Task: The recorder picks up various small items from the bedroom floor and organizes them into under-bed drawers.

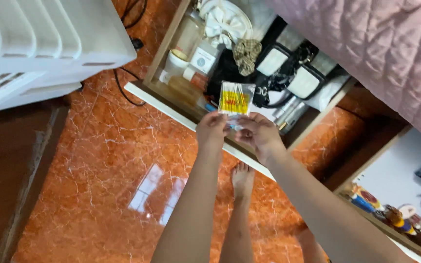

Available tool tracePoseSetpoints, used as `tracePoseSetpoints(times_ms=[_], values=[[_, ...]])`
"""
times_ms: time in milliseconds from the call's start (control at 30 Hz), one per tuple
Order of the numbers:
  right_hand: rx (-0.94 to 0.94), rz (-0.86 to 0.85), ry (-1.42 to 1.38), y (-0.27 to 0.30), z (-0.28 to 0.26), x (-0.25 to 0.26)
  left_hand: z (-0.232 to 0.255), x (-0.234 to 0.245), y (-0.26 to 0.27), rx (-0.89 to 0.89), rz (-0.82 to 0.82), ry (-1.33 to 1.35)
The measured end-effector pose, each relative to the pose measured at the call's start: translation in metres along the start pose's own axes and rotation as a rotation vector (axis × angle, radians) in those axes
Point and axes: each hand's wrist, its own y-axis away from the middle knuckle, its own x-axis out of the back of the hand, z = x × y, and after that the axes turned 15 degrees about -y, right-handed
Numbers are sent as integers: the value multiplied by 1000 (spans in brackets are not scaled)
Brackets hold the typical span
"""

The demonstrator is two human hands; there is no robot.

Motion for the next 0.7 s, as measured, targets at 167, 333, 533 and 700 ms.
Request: tracePoseSetpoints(times_ms=[167, 333, 533, 700], values=[[80, 100, 305, -37, -15, -36, 42, 27, -49, 23, -23, -273], [146, 93, 313, -94, -17, -67, 74, 45, -70, 55, -2, -278], [236, 20, 182, -183, 3, -90, 26, 51, -102, -65, 138, 35], [294, -10, 61, -227, 14, -85, 29, 50, -79, -40, 127, -2]])
